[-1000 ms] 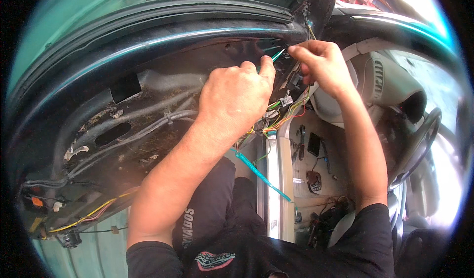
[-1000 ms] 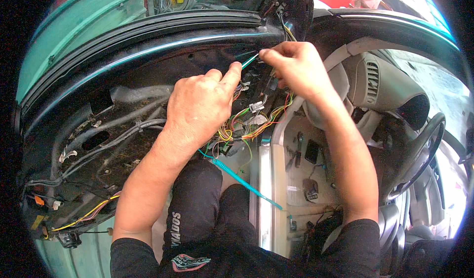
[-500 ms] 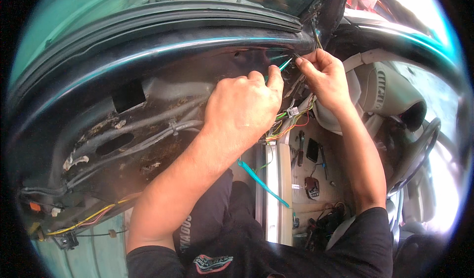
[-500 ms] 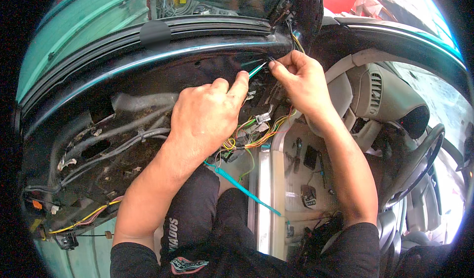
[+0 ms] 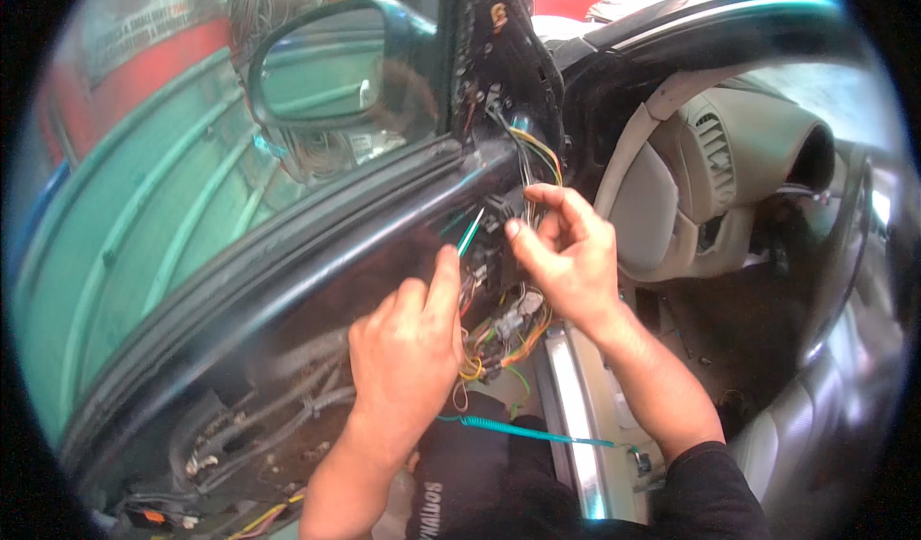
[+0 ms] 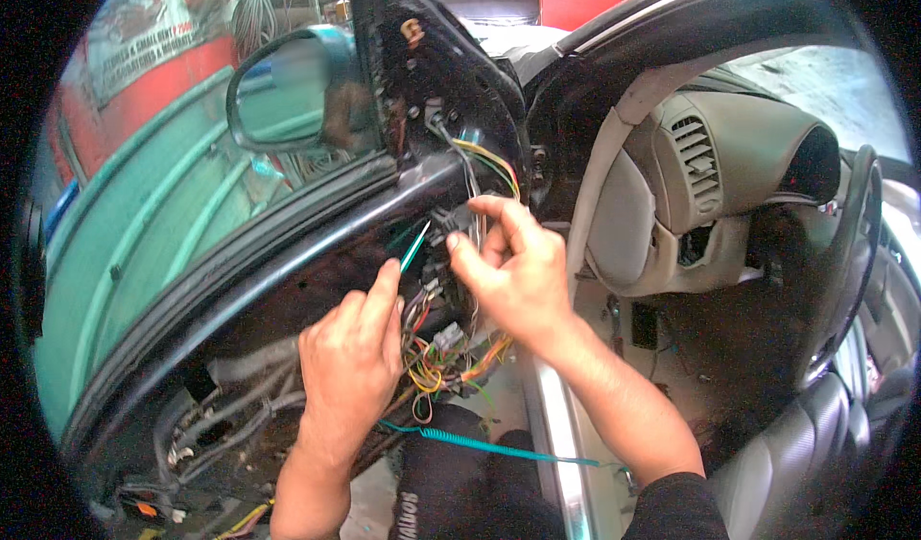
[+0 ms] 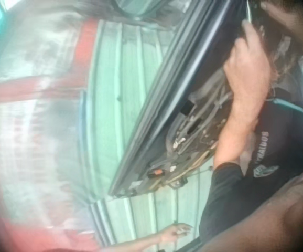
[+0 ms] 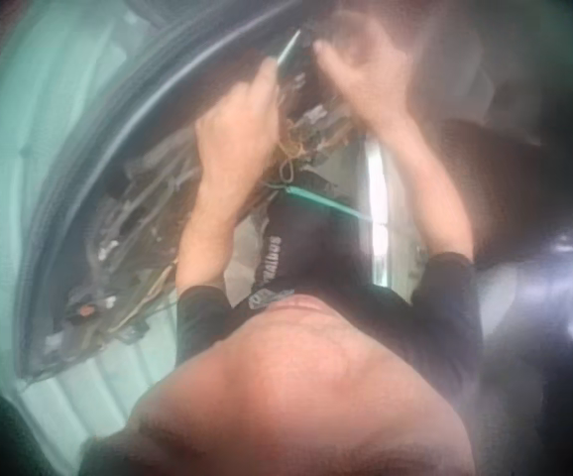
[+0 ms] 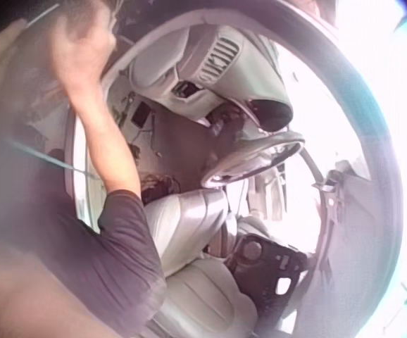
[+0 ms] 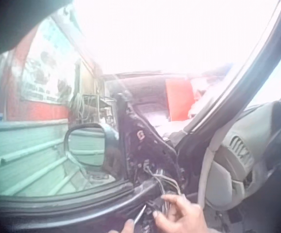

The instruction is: The person works on a car's electrical system, specifically focusing on a black control module and a bundle of multicolored wires. They use a green-handled tool to manipulate pins and connectors within the module, repeatedly inserting and removing wires to establish connections.

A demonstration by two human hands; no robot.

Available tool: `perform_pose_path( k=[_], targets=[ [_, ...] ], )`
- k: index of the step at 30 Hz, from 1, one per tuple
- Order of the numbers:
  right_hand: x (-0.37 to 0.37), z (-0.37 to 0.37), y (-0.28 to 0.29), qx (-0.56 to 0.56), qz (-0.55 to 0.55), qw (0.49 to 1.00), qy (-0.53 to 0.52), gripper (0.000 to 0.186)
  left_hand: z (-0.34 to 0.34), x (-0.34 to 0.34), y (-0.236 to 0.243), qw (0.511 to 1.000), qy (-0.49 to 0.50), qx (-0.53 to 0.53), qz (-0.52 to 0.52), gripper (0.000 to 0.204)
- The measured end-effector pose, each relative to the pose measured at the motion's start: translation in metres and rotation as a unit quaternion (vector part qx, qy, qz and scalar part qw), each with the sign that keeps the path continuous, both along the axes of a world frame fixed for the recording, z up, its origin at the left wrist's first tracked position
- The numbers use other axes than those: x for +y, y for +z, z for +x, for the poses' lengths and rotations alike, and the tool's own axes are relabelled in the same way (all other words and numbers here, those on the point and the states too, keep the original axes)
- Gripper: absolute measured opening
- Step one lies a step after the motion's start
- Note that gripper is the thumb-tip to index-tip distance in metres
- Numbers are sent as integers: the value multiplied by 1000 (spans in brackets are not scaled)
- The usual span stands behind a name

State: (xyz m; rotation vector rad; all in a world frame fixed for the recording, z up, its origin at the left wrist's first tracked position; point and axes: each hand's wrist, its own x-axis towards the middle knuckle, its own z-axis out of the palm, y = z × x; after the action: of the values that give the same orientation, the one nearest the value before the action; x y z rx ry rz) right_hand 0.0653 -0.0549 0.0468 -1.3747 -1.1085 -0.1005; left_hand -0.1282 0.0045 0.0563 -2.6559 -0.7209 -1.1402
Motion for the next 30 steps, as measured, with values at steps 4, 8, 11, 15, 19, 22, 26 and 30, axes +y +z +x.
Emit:
perform_pose_path(
  k=[4,8,11,15,19,22,26,30],
  targets=[
    [2,-6,-16,-33,28,999,8,44,6,-3,0,1000,-13,16,-10,46],
    [0,-7,-19,-8,39,999,29,45,7,-3,1,999,-15,35,-6,51],
    [-7,0,-15,39,9,993,112,48,5,-2,0,999,-7,51,-2,56],
    [-18,17,9,112,-76,962,236,51,4,-1,4,998,-15,62,-15,60],
    [-15,27,20,164,-134,928,306,49,3,-1,6,997,-20,73,-17,61],
    [-11,34,21,239,-147,888,363,46,4,-1,8,997,-27,77,-9,63],
    [-11,42,28,333,-168,829,418,46,4,-1,9,995,-22,94,15,63],
    [-16,38,25,313,-166,849,392,47,5,5,3,996,-43,73,32,59]
  ],
)
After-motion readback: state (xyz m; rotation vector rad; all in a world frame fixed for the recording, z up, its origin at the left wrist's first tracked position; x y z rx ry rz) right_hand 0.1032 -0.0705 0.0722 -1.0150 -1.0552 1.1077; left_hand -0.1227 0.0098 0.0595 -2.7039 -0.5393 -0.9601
